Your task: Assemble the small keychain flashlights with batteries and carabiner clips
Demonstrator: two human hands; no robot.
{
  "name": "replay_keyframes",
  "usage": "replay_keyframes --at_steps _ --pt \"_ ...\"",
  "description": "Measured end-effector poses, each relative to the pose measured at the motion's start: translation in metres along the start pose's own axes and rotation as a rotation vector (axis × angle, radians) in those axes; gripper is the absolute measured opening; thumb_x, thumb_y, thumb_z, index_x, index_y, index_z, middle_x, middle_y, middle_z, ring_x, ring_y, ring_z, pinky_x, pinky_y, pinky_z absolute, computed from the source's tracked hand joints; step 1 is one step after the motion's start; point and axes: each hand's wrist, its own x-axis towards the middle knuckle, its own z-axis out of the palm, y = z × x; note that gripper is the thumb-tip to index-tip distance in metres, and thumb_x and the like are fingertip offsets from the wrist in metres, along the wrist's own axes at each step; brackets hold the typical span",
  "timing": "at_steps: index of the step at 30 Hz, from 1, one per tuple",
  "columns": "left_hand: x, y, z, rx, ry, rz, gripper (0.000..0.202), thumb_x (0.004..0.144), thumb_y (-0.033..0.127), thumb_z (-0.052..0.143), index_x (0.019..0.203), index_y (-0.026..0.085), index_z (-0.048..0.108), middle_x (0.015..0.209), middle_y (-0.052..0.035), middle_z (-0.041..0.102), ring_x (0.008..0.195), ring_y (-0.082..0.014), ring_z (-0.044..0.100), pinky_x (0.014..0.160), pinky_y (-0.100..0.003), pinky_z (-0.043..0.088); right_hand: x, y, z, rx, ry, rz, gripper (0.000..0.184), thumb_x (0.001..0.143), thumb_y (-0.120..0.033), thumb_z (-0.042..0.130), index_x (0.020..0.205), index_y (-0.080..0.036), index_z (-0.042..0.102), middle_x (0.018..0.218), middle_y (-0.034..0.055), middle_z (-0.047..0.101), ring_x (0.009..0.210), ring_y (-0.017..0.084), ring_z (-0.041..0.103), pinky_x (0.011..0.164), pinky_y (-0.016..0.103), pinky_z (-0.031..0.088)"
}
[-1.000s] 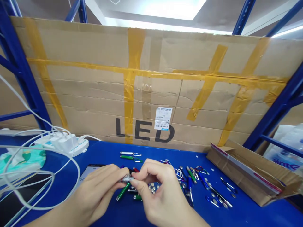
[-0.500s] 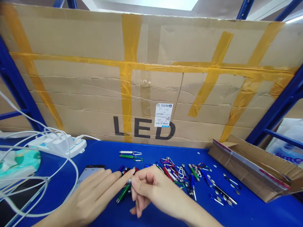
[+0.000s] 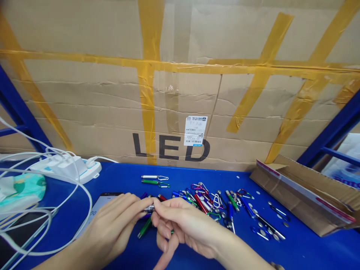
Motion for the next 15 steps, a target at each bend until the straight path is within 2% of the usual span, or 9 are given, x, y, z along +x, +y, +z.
replay_keyframes --at_steps 4,6,10,12,14,15 --pt "-0.002 0.003 0.001 0.039 0.006 0.004 0.034 0.082 -0.001 0.037 0.108 0.014 0.055 0.071 -0.0053 0.065 0.061 -0.0202 0.062 0.057 -0.035 0.055 0.003 0.002 -0.001 -0.059 0.010 0.012 0.053 0.078 -0.055 0.058 0.048 -0.013 0.044 0.040 -0.0070 0.040 0.038 0.005 0.048 0.037 0.015 0.047" --pt "-0.002 0.004 0.002 0.044 -0.011 -0.006 0.035 0.082 -0.001 0.037 0.108 0.015 0.055 0.070 -0.0048 0.064 0.059 -0.0199 0.062 0.054 -0.033 0.055 0.003 0.002 -0.001 -0.086 0.015 0.012 0.053 0.077 -0.056 0.058 0.048 -0.013 0.044 0.039 -0.0076 0.039 0.036 0.005 0.046 0.036 0.015 0.045" --pt "0.000 0.004 0.001 -0.019 -0.041 -0.074 0.031 0.087 0.005 0.034 0.106 0.018 0.055 0.069 -0.0031 0.064 0.057 -0.0180 0.061 0.057 -0.031 0.056 0.001 -0.001 0.000 -0.316 0.078 -0.010 0.058 0.080 -0.064 0.045 0.054 -0.013 0.048 0.039 -0.0056 0.043 0.038 0.007 0.053 0.039 0.015 0.043" --pt "0.003 0.003 0.000 -0.143 -0.056 -0.159 0.028 0.089 0.009 0.035 0.105 0.020 0.055 0.077 -0.0029 0.067 0.065 -0.0168 0.064 0.064 -0.028 0.056 -0.001 -0.004 0.001 -0.553 0.197 -0.129 0.051 0.081 -0.062 0.046 0.066 -0.014 0.055 0.046 -0.0042 0.049 0.046 0.009 0.056 0.048 0.020 0.047" --pt "0.006 0.002 -0.003 -0.317 -0.094 -0.275 0.025 0.090 0.011 0.038 0.104 0.022 0.056 0.086 -0.0014 0.069 0.075 -0.0145 0.066 0.069 -0.023 0.055 -0.003 -0.008 0.001 -0.826 0.356 -0.344 0.034 0.078 -0.049 0.061 0.086 -0.016 0.061 0.064 -0.0009 0.060 0.061 0.012 0.060 0.062 0.027 0.052" --pt "0.007 0.001 -0.004 -0.402 -0.114 -0.327 0.024 0.090 0.012 0.040 0.104 0.023 0.057 0.089 -0.0003 0.069 0.078 -0.0132 0.066 0.071 -0.020 0.054 -0.005 -0.010 0.001 -0.953 0.416 -0.467 0.031 0.075 -0.041 0.067 0.094 -0.018 0.061 0.076 0.0014 0.064 0.072 0.015 0.062 0.070 0.030 0.052"
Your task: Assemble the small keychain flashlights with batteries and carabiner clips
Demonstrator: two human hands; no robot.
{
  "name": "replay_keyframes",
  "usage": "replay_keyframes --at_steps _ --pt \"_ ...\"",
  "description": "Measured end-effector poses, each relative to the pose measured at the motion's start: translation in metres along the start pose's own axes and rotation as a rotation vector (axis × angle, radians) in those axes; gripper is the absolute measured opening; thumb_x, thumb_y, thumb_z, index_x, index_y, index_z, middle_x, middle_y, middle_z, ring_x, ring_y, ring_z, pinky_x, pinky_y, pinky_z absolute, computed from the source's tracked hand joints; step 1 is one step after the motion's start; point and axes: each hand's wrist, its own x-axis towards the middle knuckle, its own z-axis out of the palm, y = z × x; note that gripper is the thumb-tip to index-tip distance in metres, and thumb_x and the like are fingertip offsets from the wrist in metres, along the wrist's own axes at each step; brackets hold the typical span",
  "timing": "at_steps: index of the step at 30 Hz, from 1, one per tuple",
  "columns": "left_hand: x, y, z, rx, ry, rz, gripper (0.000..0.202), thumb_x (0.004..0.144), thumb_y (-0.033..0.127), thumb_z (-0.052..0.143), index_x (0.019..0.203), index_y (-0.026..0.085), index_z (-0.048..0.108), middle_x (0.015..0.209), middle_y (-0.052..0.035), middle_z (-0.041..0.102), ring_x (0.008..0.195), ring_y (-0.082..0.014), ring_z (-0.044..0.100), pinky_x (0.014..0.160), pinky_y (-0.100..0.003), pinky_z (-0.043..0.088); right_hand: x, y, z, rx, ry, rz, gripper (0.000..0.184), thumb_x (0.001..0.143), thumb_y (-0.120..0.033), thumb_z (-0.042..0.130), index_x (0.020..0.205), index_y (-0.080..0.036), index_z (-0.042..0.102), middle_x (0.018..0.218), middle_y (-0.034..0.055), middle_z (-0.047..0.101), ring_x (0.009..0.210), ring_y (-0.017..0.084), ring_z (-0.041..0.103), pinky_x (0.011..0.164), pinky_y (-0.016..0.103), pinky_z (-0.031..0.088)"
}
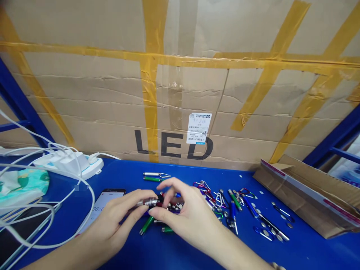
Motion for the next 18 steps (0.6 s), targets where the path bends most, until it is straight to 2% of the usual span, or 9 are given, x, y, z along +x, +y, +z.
replay_keyframes --at_steps 1,3,5,7,10,14,18 --pt "0.001 0.001 -0.002 -0.072 -0.013 -0.039 0.024 0.090 0.013 0.042 0.104 0.024 0.058 0.090 0.0007 0.069 0.079 -0.0121 0.066 0.072 -0.018 0.053 0.000 -0.001 -0.002 -0.093 0.070 -0.114 0.030 0.073 -0.034 0.071 0.098 -0.020 0.062 0.085 0.0033 0.066 0.080 0.016 0.062 0.075 0.031 0.051" --pt "0.002 0.002 -0.004 -0.163 -0.023 -0.079 0.023 0.090 0.013 0.043 0.102 0.026 0.059 0.090 0.0022 0.070 0.079 -0.0106 0.066 0.073 -0.016 0.052 -0.001 -0.003 -0.003 -0.188 0.169 -0.328 0.019 0.074 -0.025 0.071 0.092 -0.020 0.067 0.089 0.0051 0.068 0.084 0.017 0.062 0.075 0.029 0.051" --pt "0.003 0.004 -0.006 -0.202 -0.016 -0.086 0.022 0.090 0.013 0.044 0.100 0.025 0.059 0.090 0.0031 0.070 0.078 -0.0098 0.066 0.073 -0.014 0.051 -0.003 -0.005 -0.003 -0.223 0.225 -0.473 0.005 0.077 -0.019 0.068 0.081 -0.018 0.070 0.077 0.0051 0.069 0.072 0.015 0.063 0.066 0.026 0.051" --pt "0.002 0.004 -0.006 -0.204 -0.026 -0.086 0.022 0.088 0.010 0.046 0.098 0.025 0.060 0.087 0.0041 0.070 0.077 -0.0092 0.066 0.072 -0.013 0.051 -0.005 -0.007 -0.001 -0.235 0.256 -0.524 0.004 0.077 -0.015 0.067 0.076 -0.015 0.071 0.068 0.0050 0.069 0.063 0.014 0.062 0.060 0.024 0.051" --pt "0.000 0.003 -0.005 -0.183 -0.048 -0.067 0.023 0.087 0.008 0.047 0.097 0.025 0.059 0.084 0.0046 0.070 0.074 -0.0099 0.066 0.070 -0.015 0.052 -0.008 -0.009 0.000 -0.250 0.239 -0.469 0.007 0.077 -0.014 0.066 0.071 -0.014 0.070 0.064 0.0056 0.069 0.058 0.013 0.062 0.056 0.023 0.050" --pt "-0.007 -0.002 0.001 -0.127 -0.055 0.009 0.021 0.088 0.006 0.045 0.095 0.022 0.057 0.088 0.0014 0.068 0.080 -0.0131 0.064 0.073 -0.021 0.050 -0.010 -0.011 0.000 -0.334 0.150 -0.388 0.015 0.080 -0.017 0.061 0.068 -0.015 0.069 0.062 0.0051 0.068 0.055 0.013 0.061 0.053 0.023 0.048" --pt "-0.014 -0.005 0.005 0.013 -0.059 0.112 0.020 0.090 0.006 0.040 0.083 0.019 0.053 0.075 0.0003 0.061 0.068 -0.0139 0.056 0.063 -0.024 0.047 -0.012 -0.012 0.002 -0.318 0.040 -0.205 0.021 0.080 -0.022 0.058 0.061 -0.016 0.066 0.057 0.0036 0.066 0.049 0.012 0.056 0.046 0.023 0.042"
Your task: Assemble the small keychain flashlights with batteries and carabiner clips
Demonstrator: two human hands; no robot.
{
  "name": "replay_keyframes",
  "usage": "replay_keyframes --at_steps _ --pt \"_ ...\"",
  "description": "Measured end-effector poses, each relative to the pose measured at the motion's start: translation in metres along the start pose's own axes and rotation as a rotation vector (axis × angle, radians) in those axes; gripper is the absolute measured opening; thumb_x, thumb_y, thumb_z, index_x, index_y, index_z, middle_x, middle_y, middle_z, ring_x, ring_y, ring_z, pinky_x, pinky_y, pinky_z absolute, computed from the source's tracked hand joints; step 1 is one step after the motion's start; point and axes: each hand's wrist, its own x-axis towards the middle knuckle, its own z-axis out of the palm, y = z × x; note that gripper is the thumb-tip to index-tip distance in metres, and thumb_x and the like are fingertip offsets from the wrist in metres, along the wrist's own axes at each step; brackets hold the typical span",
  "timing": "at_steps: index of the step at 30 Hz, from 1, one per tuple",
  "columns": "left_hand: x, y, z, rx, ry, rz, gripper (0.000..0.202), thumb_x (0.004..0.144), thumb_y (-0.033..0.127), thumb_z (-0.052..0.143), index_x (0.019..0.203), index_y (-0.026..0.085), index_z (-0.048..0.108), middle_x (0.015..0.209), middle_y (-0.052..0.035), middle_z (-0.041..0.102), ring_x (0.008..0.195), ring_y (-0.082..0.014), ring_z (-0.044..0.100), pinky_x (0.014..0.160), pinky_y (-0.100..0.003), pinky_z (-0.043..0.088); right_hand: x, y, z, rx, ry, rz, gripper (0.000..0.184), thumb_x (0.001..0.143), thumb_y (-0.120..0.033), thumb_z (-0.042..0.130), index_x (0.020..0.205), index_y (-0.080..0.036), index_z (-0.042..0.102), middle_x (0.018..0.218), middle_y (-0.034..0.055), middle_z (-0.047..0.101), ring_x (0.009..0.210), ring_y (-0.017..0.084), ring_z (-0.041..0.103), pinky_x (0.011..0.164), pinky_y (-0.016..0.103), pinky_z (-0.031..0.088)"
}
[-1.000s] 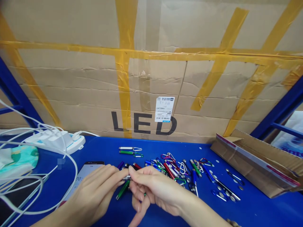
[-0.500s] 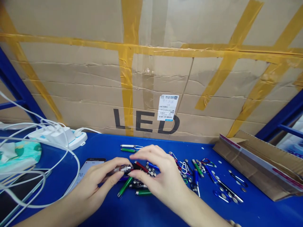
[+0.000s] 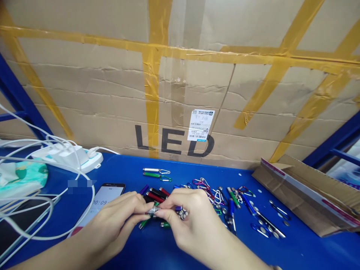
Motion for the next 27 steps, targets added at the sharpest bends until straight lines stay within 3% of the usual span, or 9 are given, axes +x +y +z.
replay_keyframes --at_steps 3,7,11,15,19,22,27 --pt "-0.002 0.001 -0.001 0.131 0.015 0.098 0.028 0.092 0.005 0.031 0.078 0.018 0.051 0.066 0.0012 0.054 0.058 -0.0133 0.047 0.058 -0.025 0.042 0.000 0.002 0.002 0.176 -0.107 0.229 0.022 0.076 -0.026 0.062 0.057 -0.016 0.061 0.056 0.0034 0.064 0.049 0.012 0.053 0.044 0.022 0.038" --pt "0.001 0.005 -0.006 0.295 0.049 0.260 0.037 0.097 0.008 0.022 0.078 0.016 0.053 0.062 0.0004 0.053 0.055 -0.0138 0.044 0.056 -0.025 0.039 0.003 0.011 0.004 0.579 -0.322 0.488 0.025 0.066 -0.032 0.073 0.058 -0.013 0.059 0.054 0.0012 0.061 0.049 0.009 0.051 0.050 0.022 0.041" --pt "0.006 0.007 -0.011 0.403 0.113 0.366 0.039 0.098 0.010 0.023 0.076 0.015 0.055 0.056 0.0010 0.050 0.050 -0.0136 0.041 0.050 -0.026 0.033 0.004 0.025 0.010 0.973 -0.453 0.620 0.033 0.061 -0.038 0.077 0.061 -0.010 0.061 0.054 0.0010 0.062 0.049 0.009 0.059 0.051 0.021 0.046" --pt "0.008 0.004 -0.012 0.493 0.123 0.418 0.036 0.097 0.008 0.027 0.079 0.014 0.057 0.056 0.0003 0.053 0.052 -0.0143 0.044 0.051 -0.027 0.035 0.004 0.031 0.018 1.307 -0.498 0.684 0.036 0.064 -0.039 0.077 0.059 -0.007 0.060 0.047 -0.0013 0.058 0.040 0.006 0.053 0.056 0.032 0.057" --pt "0.006 -0.001 -0.007 0.326 0.106 0.241 0.031 0.094 0.005 0.029 0.087 0.016 0.057 0.063 0.0005 0.056 0.056 -0.0135 0.045 0.054 -0.026 0.038 0.005 0.027 0.017 1.315 -0.447 0.663 0.037 0.071 -0.040 0.072 0.058 -0.007 0.060 0.046 -0.0015 0.057 0.039 0.005 0.054 0.055 0.029 0.058" --pt "0.004 -0.003 -0.003 0.150 0.076 0.124 0.028 0.089 0.001 0.034 0.080 0.018 0.054 0.065 0.0017 0.054 0.058 -0.0124 0.045 0.057 -0.025 0.039 0.006 0.024 0.014 1.228 -0.423 0.618 0.040 0.076 -0.043 0.066 0.059 -0.007 0.061 0.046 -0.0012 0.056 0.045 0.009 0.062 0.052 0.022 0.055" --pt "0.003 -0.001 -0.007 0.104 0.064 0.155 0.027 0.088 0.000 0.036 0.084 0.018 0.054 0.066 0.0018 0.055 0.058 -0.0122 0.045 0.057 -0.023 0.038 0.002 0.024 0.015 1.259 -0.475 0.604 0.040 0.070 -0.045 0.071 0.059 -0.008 0.061 0.051 0.0003 0.061 0.044 0.009 0.061 0.053 0.025 0.056"
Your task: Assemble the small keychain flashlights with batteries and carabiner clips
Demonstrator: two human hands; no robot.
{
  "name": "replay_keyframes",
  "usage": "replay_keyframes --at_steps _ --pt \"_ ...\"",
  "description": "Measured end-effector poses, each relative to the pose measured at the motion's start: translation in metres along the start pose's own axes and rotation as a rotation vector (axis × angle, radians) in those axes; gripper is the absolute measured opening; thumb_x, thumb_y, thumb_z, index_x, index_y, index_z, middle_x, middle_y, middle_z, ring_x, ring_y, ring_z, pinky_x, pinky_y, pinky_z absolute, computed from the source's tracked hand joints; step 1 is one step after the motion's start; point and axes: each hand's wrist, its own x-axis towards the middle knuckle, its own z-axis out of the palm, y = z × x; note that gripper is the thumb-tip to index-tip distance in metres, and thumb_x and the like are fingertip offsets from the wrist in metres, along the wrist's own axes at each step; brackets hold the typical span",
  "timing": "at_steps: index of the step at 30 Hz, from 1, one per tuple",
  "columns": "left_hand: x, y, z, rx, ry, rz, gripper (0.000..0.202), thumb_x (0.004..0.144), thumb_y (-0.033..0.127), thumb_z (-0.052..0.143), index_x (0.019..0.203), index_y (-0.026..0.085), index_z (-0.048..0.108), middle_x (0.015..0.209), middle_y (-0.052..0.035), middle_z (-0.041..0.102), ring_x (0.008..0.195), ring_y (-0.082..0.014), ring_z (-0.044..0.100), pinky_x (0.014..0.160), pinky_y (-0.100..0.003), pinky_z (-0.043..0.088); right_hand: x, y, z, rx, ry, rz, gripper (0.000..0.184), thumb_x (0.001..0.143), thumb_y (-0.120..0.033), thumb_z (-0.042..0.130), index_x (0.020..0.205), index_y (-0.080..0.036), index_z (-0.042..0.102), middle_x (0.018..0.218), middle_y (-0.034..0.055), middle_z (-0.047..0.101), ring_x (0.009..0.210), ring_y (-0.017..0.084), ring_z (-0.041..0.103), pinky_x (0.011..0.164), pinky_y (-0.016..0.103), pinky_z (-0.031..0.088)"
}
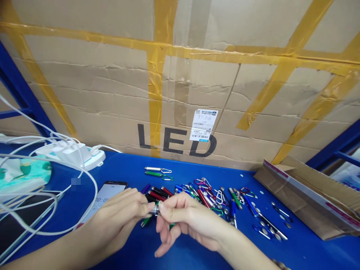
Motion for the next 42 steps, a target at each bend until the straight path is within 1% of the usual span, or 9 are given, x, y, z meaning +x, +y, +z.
replay_keyframes --at_steps 8,13,19,23,26,29,32,36,42 --pt "0.006 0.011 -0.014 0.161 -0.044 0.197 0.045 0.098 0.011 0.022 0.068 0.016 0.055 0.055 0.0017 0.050 0.050 -0.0109 0.039 0.047 -0.023 0.033 -0.009 0.000 0.010 -0.124 -0.023 0.048 0.039 0.066 -0.043 0.073 0.054 -0.009 0.061 0.047 -0.0014 0.058 0.038 0.005 0.056 0.041 0.013 0.043" --pt "-0.005 0.017 -0.008 0.230 0.112 0.280 0.021 0.090 0.010 0.047 0.076 0.020 0.058 0.057 0.0051 0.048 0.052 -0.0103 0.044 0.052 -0.024 0.041 -0.011 0.006 0.011 0.102 -0.066 0.187 0.039 0.057 -0.040 0.079 0.050 -0.011 0.054 0.045 -0.0020 0.056 0.033 0.002 0.047 0.032 0.010 0.035" --pt "-0.002 0.015 -0.009 0.192 0.181 0.195 0.020 0.089 0.011 0.049 0.073 0.020 0.056 0.058 0.0046 0.050 0.049 -0.0096 0.042 0.047 -0.023 0.038 -0.014 0.001 0.023 0.491 -0.144 0.290 0.020 0.059 -0.009 0.070 0.062 -0.012 0.050 0.050 -0.0067 0.045 0.040 -0.001 0.041 0.039 0.007 0.033" --pt "0.007 0.009 -0.014 0.126 0.087 0.183 0.029 0.096 0.013 0.031 0.081 0.017 0.055 0.054 0.0029 0.050 0.047 -0.0114 0.040 0.045 -0.023 0.035 -0.011 0.000 0.024 0.392 -0.184 0.178 0.031 0.072 -0.023 0.068 0.055 -0.013 0.043 0.046 -0.0073 0.037 0.040 0.000 0.038 0.039 0.009 0.033" --pt "0.007 0.005 -0.014 0.031 0.061 0.173 0.026 0.096 0.009 0.028 0.090 0.017 0.053 0.063 -0.0017 0.059 0.053 -0.0121 0.045 0.050 -0.022 0.040 -0.009 0.003 0.019 0.133 -0.126 0.043 0.045 0.077 -0.048 0.062 0.054 -0.013 0.045 0.045 -0.0067 0.039 0.038 0.002 0.040 0.037 0.012 0.034" --pt "0.005 0.004 -0.012 -0.111 0.038 0.123 0.021 0.091 0.004 0.035 0.090 0.017 0.051 0.064 -0.0025 0.059 0.055 -0.0116 0.047 0.052 -0.021 0.042 -0.012 0.001 0.018 -0.221 -0.018 -0.086 0.049 0.079 -0.056 0.056 0.056 -0.012 0.051 0.045 -0.0052 0.046 0.038 0.004 0.047 0.041 0.015 0.037" --pt "0.004 0.007 -0.012 -0.295 -0.012 0.025 0.018 0.088 0.002 0.041 0.086 0.018 0.049 0.066 -0.0010 0.058 0.058 -0.0109 0.052 0.056 -0.019 0.044 -0.017 -0.007 0.022 -0.491 0.145 -0.177 0.038 0.078 -0.048 0.062 0.064 -0.013 0.057 0.050 -0.0044 0.052 0.047 0.005 0.053 0.051 0.017 0.041" --pt "0.004 0.014 -0.012 -0.432 -0.041 -0.169 0.015 0.088 0.008 0.049 0.082 0.021 0.049 0.072 0.0020 0.060 0.067 -0.0099 0.059 0.064 -0.016 0.046 -0.020 -0.016 0.029 -0.579 0.376 -0.273 0.026 0.059 -0.027 0.081 0.075 -0.017 0.063 0.059 -0.0047 0.060 0.051 0.006 0.054 0.048 0.015 0.042" --pt "-0.002 0.019 -0.013 -0.543 -0.160 -0.451 0.008 0.090 0.021 0.052 0.087 0.027 0.056 0.083 0.0046 0.063 0.081 -0.0106 0.057 0.074 -0.018 0.043 -0.024 -0.017 0.034 -0.631 0.480 -0.523 0.017 0.052 -0.013 0.083 0.060 -0.019 0.069 0.056 -0.0027 0.065 0.049 0.008 0.059 0.047 0.015 0.047"
